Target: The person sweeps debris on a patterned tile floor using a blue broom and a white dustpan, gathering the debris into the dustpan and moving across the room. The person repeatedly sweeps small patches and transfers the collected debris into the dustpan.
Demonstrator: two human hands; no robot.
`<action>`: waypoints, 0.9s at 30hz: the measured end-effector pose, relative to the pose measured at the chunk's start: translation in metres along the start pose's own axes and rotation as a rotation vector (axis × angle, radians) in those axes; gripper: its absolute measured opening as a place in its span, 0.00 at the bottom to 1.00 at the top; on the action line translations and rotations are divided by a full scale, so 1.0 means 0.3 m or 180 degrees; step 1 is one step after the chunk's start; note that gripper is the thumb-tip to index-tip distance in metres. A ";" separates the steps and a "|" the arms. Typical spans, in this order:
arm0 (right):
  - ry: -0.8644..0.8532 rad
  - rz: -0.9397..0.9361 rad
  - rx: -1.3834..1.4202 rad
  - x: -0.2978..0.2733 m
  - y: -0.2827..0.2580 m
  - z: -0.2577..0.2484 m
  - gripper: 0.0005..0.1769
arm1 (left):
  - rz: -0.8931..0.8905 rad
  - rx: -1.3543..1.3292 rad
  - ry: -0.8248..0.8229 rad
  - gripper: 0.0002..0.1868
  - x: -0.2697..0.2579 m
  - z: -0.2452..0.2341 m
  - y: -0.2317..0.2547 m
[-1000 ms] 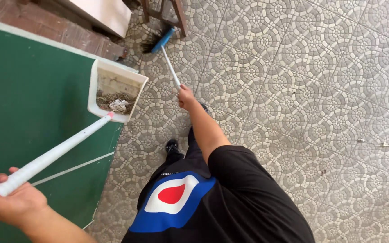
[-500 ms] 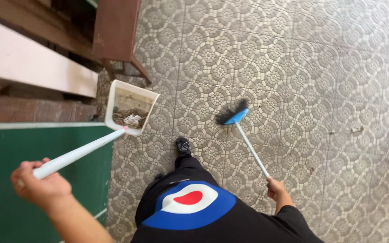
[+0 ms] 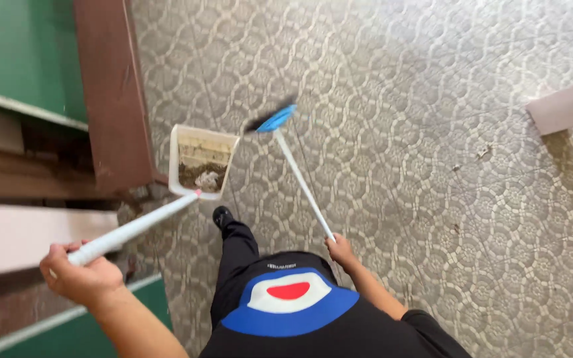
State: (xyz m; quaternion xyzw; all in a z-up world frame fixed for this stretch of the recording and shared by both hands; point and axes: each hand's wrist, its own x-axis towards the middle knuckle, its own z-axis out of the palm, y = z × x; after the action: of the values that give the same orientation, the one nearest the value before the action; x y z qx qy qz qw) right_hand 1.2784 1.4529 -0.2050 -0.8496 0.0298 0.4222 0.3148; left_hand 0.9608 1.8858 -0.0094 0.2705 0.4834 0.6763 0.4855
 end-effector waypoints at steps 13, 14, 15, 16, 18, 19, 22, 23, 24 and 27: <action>0.0504 -0.0469 -0.1476 0.415 -0.671 0.177 0.17 | -0.0471 0.0043 0.0118 0.09 0.390 0.607 -0.048; 0.0460 -0.0270 -0.1560 0.453 -0.713 0.174 0.20 | -0.0379 0.0048 -0.0049 0.10 0.426 0.634 -0.081; 0.0419 -0.0071 -0.1644 0.496 -0.756 0.170 0.23 | -0.0283 0.0054 -0.0215 0.12 0.463 0.661 -0.117; 0.0381 -0.0096 -0.1686 0.530 -0.795 0.160 0.23 | -0.0260 0.0066 -0.0159 0.12 0.492 0.706 -0.134; 0.0565 0.0284 -0.1626 0.610 -0.886 0.128 0.07 | -0.0358 0.0006 0.0021 0.11 0.544 0.799 -0.169; 0.0520 0.0244 -0.1690 0.672 -0.860 0.118 0.07 | -0.0326 0.0014 0.0101 0.11 0.558 0.831 -0.183; 0.0808 -0.0127 -0.1859 0.929 -0.813 0.062 0.13 | -0.0251 0.0020 0.0144 0.09 0.572 0.921 -0.243; 0.0831 -0.0204 -0.1866 1.038 -0.805 0.050 0.13 | -0.0170 0.0070 0.0184 0.10 0.571 0.945 -0.265; 0.0859 -0.0323 -0.1876 1.180 -0.825 0.038 0.13 | -0.0073 0.0090 0.0243 0.11 0.576 0.977 -0.300; 0.0898 -0.0624 -0.1952 1.526 -0.948 0.073 0.12 | -0.0108 0.0095 0.0658 0.12 0.546 1.049 -0.374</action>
State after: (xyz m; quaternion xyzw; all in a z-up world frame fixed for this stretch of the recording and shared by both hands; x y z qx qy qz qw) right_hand 1.6469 1.7911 -0.4069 -0.9534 -0.1369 0.2577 0.0767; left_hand 1.2053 2.1662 -0.0078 0.1983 0.5455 0.6850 0.4403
